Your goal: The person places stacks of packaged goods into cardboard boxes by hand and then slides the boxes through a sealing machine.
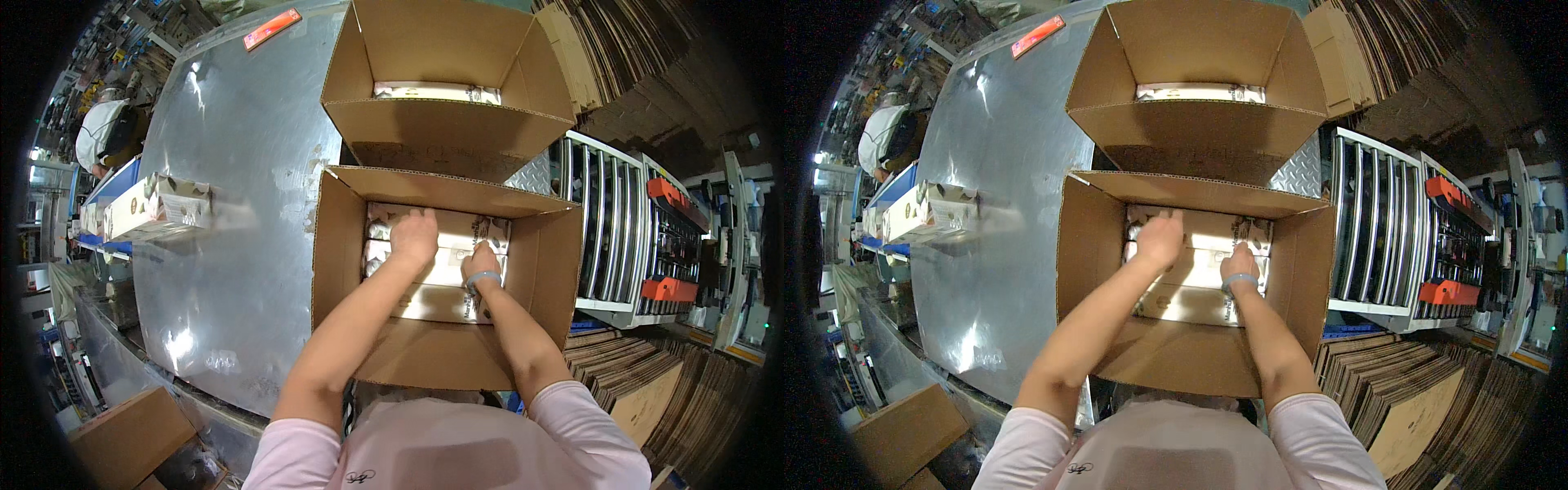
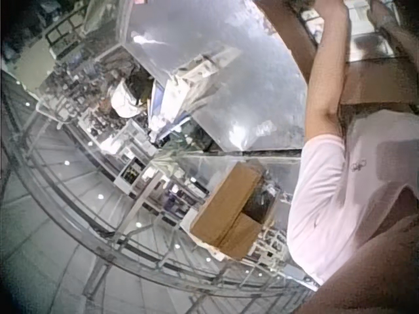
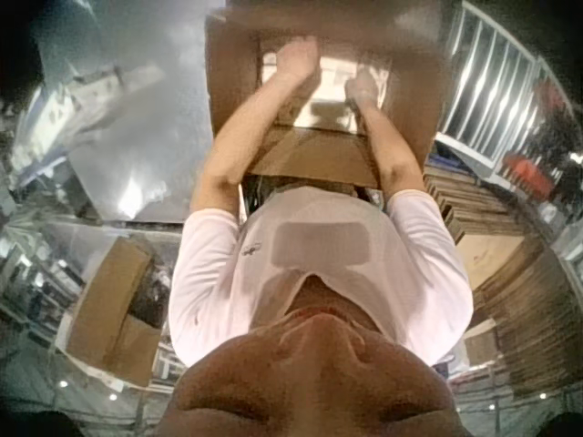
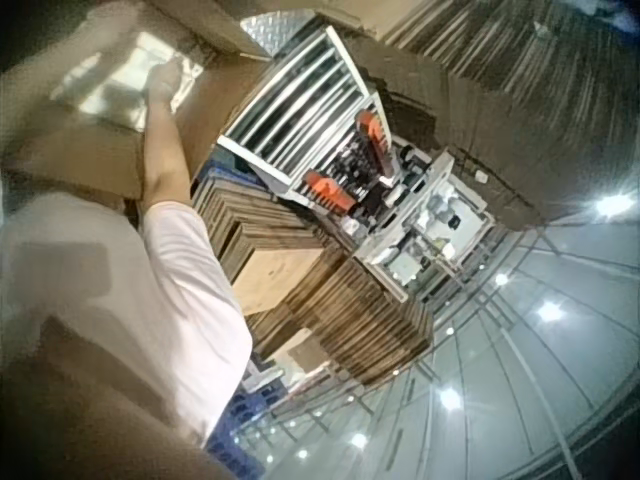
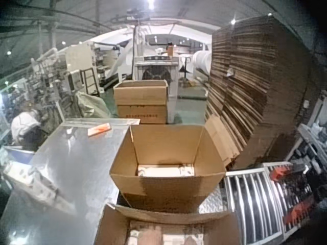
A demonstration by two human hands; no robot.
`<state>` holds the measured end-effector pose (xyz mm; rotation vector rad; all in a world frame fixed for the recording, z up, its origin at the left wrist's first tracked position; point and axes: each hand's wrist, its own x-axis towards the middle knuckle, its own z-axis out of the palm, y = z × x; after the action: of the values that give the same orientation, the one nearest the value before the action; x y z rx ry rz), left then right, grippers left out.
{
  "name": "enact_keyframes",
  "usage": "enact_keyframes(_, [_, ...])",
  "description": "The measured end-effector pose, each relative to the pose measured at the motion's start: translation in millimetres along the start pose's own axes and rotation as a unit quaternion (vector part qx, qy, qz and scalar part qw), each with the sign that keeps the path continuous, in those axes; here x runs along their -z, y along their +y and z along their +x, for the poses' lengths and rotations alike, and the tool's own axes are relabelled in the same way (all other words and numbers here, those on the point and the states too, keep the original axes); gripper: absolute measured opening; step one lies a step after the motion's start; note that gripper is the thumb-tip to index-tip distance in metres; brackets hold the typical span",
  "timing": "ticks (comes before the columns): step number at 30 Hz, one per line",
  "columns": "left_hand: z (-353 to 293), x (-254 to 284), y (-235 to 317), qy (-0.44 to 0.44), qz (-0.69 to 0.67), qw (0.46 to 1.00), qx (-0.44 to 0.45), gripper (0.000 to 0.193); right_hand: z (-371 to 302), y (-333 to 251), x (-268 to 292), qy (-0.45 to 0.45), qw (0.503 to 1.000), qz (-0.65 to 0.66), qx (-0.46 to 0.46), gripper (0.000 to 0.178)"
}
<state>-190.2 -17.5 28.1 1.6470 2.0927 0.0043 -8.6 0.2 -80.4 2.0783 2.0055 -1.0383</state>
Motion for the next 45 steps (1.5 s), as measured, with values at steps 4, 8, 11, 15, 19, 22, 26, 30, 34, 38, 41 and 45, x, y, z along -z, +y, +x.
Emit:
enact_keyframes(4, [-73, 107, -4, 0.139, -0.134, 0.977, -0.092, 0.028, -3, -5, 1, 0.013, 0.999, 0.026, 0.025, 0.035])
enact_keyframes(8, [-143, 148, -61, 0.219, -0.207, 0.953, 0.001, 0.023, 7, 2, -16, 0.043, 0.995, 0.059, 0.068, 0.026])
enact_keyframes(11, [-184, 153, -116, 0.253, -0.22, 0.939, 0.079, 0.018, 23, 0, -26, 0.085, 0.992, 0.062, 0.066, 0.02])
enact_keyframes(15, [-213, 176, -183, 0.363, -0.21, 0.894, 0.156, 0.019, 29, -21, -13, 0.018, 0.996, -0.075, 0.045, 0.017])
enact_keyframes(19, [-162, 227, -271, 0.417, -0.023, 0.891, 0.18, 0.051, 28, -21, 19, -0.08, 0.993, -0.001, 0.081, 0.017])
enact_keyframes(22, [-116, 237, -315, 0.23, 0.012, 0.854, 0.466, 0.058, -7, -70, 64, -0.213, 0.91, 0.338, 0.111, 0.011])
enact_keyframes(26, [-126, 225, -276, 0.192, -0.026, 0.921, 0.337, 0.067, -108, -209, 133, -0.204, 0.856, 0.379, 0.287, 0.012])
enact_keyframes(30, [-153, 157, -216, 0.241, -0.017, 0.97, 0.012, 0.052, -157, -308, 99, -0.194, 0.834, 0.259, 0.446, 0.053])
enact_keyframes(34, [-133, 198, -292, 0.48, -0.124, 0.867, 0.044, 0.037, -158, -320, 36, -0.237, 0.784, 0.138, 0.558, 0.097])
enact_keyframes(38, [-164, 262, -435, 0.338, -0.001, 0.772, 0.538, 0.086, -149, -338, 7, -0.225, 0.813, 0.141, 0.519, 0.091])
enact_keyframes(41, [-168, 252, -458, 0.281, -0.17, 0.802, 0.5, 0.094, -149, -363, 4, -0.295, 0.81, 0.27, 0.429, 0.092])
enact_keyframes(45, [-188, 210, -332, 0.135, -0.144, 0.922, 0.333, 0.092, -127, -370, -4, -0.334, 0.804, 0.339, 0.356, 0.083])
